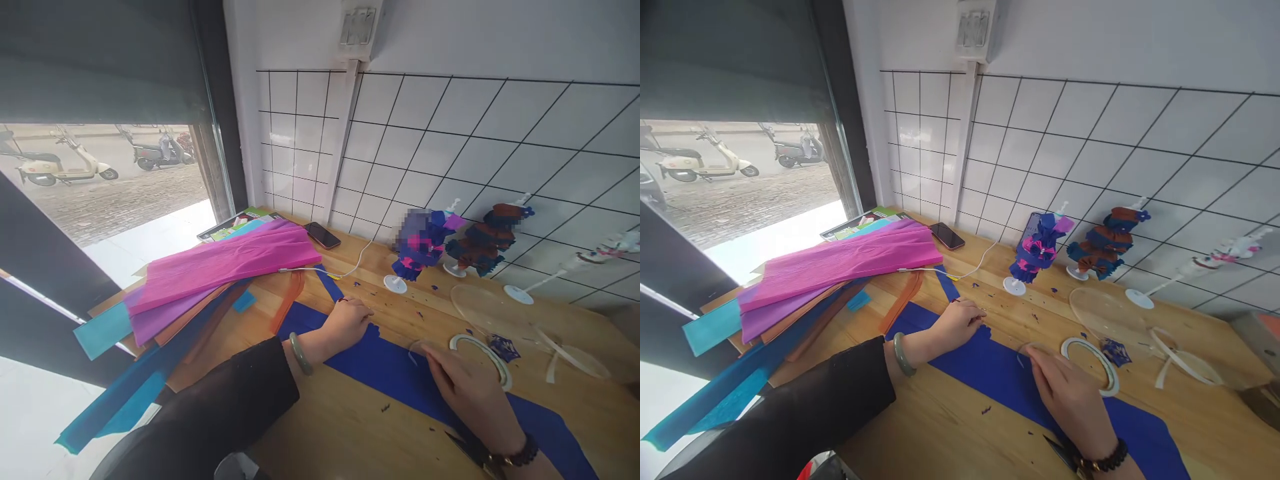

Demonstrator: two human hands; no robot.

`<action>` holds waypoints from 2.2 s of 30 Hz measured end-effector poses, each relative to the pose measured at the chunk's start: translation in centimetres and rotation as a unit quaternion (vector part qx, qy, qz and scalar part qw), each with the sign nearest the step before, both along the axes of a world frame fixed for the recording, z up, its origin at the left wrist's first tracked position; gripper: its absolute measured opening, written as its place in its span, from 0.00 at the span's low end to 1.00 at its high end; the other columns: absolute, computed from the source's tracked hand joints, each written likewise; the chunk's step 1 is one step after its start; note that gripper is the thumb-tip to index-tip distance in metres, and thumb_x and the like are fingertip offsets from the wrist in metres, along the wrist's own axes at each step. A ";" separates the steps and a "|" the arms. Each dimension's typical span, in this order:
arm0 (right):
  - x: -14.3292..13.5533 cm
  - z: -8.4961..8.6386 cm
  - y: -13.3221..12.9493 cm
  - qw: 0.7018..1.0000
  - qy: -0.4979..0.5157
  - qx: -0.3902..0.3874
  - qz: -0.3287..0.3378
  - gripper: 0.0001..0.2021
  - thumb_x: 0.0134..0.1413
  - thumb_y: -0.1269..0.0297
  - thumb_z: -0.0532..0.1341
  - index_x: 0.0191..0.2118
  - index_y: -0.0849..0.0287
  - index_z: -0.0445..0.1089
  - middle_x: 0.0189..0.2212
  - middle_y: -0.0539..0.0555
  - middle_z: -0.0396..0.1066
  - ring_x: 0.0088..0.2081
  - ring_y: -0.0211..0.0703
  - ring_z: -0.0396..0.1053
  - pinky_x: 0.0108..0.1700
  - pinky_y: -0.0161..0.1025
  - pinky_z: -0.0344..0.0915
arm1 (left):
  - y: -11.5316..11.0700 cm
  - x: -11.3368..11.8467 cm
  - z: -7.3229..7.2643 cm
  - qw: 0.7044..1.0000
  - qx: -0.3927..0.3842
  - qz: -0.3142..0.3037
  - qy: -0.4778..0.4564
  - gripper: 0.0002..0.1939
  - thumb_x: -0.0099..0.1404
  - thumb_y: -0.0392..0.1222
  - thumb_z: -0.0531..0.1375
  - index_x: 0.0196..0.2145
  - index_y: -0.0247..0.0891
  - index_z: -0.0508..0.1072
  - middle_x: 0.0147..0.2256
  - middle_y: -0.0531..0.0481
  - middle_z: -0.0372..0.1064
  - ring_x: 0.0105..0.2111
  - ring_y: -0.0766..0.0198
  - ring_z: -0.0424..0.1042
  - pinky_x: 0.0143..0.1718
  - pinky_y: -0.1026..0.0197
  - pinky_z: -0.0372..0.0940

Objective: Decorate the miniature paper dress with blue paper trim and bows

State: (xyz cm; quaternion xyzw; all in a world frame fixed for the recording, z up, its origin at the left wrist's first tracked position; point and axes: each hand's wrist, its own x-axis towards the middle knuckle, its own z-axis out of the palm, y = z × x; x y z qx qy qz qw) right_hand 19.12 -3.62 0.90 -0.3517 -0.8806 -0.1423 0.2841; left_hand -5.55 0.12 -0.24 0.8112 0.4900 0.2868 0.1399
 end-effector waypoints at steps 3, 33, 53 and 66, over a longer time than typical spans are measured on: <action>0.1 -0.4 -0.4 1.000 0.000 -0.002 0.013 0.11 0.56 0.70 0.55 0.44 0.58 0.69 0.38 0.56 0.75 0.36 0.45 0.73 0.41 0.43 0.69 | 0.2 -0.1 -0.2 1.000 -0.004 0.002 -0.014 0.12 0.61 0.36 0.52 0.37 0.39 0.75 0.35 0.49 0.72 0.38 0.62 0.68 0.46 0.60 0.59; -2.8 0.2 -1.8 0.998 -0.053 0.000 0.030 0.12 0.59 0.72 0.50 0.39 0.62 0.71 0.22 0.54 0.70 0.26 0.40 0.66 0.28 0.38 0.62 | 1.8 1.7 0.5 0.982 -0.117 0.035 0.145 0.08 0.53 0.47 0.61 0.28 0.40 0.75 0.36 0.46 0.68 0.44 0.52 0.64 0.42 0.52 0.59; -2.7 -0.4 -1.5 0.997 -0.058 -0.005 0.050 0.11 0.57 0.75 0.52 0.39 0.66 0.71 0.22 0.54 0.68 0.25 0.39 0.62 0.27 0.37 0.58 | 1.5 1.3 0.8 0.987 -0.104 0.009 0.121 0.09 0.54 0.45 0.62 0.27 0.36 0.73 0.32 0.46 0.69 0.39 0.56 0.66 0.42 0.56 0.58; -2.7 -0.4 -1.6 0.997 -0.064 -0.009 0.044 0.11 0.57 0.75 0.53 0.40 0.66 0.71 0.23 0.55 0.70 0.26 0.41 0.65 0.29 0.38 0.61 | 0.9 0.9 0.5 0.994 -0.101 -0.041 -0.005 0.16 0.53 0.34 0.60 0.41 0.38 0.65 0.28 0.53 0.69 0.34 0.63 0.69 0.36 0.63 0.60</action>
